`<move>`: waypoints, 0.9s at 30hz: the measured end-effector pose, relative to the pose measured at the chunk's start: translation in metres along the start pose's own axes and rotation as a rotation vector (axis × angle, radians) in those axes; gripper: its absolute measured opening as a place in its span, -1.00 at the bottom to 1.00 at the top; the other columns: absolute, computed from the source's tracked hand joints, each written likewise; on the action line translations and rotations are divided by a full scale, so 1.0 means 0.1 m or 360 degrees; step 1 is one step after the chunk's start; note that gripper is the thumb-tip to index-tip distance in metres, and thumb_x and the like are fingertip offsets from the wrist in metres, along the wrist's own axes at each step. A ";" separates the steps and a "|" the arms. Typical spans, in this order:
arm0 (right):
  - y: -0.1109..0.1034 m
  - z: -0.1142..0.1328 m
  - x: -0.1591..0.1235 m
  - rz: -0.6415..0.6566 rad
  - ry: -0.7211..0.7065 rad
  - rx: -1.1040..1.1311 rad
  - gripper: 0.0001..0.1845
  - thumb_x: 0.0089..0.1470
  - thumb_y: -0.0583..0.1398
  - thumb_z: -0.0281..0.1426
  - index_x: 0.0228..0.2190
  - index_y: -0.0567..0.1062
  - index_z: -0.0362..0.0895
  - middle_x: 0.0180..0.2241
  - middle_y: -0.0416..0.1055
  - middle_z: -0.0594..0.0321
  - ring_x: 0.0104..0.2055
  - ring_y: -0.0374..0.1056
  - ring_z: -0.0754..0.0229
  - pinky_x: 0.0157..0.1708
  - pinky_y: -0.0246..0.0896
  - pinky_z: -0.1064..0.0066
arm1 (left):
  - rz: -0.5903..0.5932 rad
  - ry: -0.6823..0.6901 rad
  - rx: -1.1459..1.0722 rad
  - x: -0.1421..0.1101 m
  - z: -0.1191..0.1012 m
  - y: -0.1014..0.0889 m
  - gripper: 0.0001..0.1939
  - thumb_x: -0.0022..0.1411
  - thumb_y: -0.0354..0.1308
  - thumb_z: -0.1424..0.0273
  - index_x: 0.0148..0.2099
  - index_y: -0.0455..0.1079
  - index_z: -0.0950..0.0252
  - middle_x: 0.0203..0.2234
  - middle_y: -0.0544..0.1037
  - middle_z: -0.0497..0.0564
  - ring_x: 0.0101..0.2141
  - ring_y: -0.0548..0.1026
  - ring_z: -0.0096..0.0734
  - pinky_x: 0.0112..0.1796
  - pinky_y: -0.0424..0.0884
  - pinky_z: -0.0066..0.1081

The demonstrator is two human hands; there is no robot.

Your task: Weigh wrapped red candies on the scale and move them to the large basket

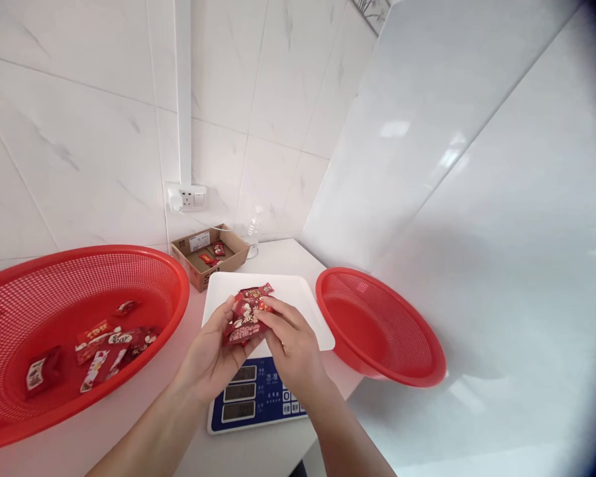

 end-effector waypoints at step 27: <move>0.28 -0.48 -0.22 0.0756 0.0744 -0.0228 -0.51 0.20 0.01 -0.37 0.14 0.32 -0.13 0.16 0.27 0.07 0.24 0.11 0.01 0.24 -0.10 -0.01 | -0.0304 0.0495 -0.0233 -0.25 -0.61 -0.02 -0.74 0.32 -0.07 0.60 -0.24 0.46 0.39 -0.40 0.61 0.00 -0.44 0.59 -0.48 -0.47 0.58 -0.51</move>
Point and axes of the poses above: each hand's wrist, its own x-axis towards the middle knuckle, its own y-axis out of the palm, z = x × y, the point moved 3 cm from there along x, towards the middle knuckle
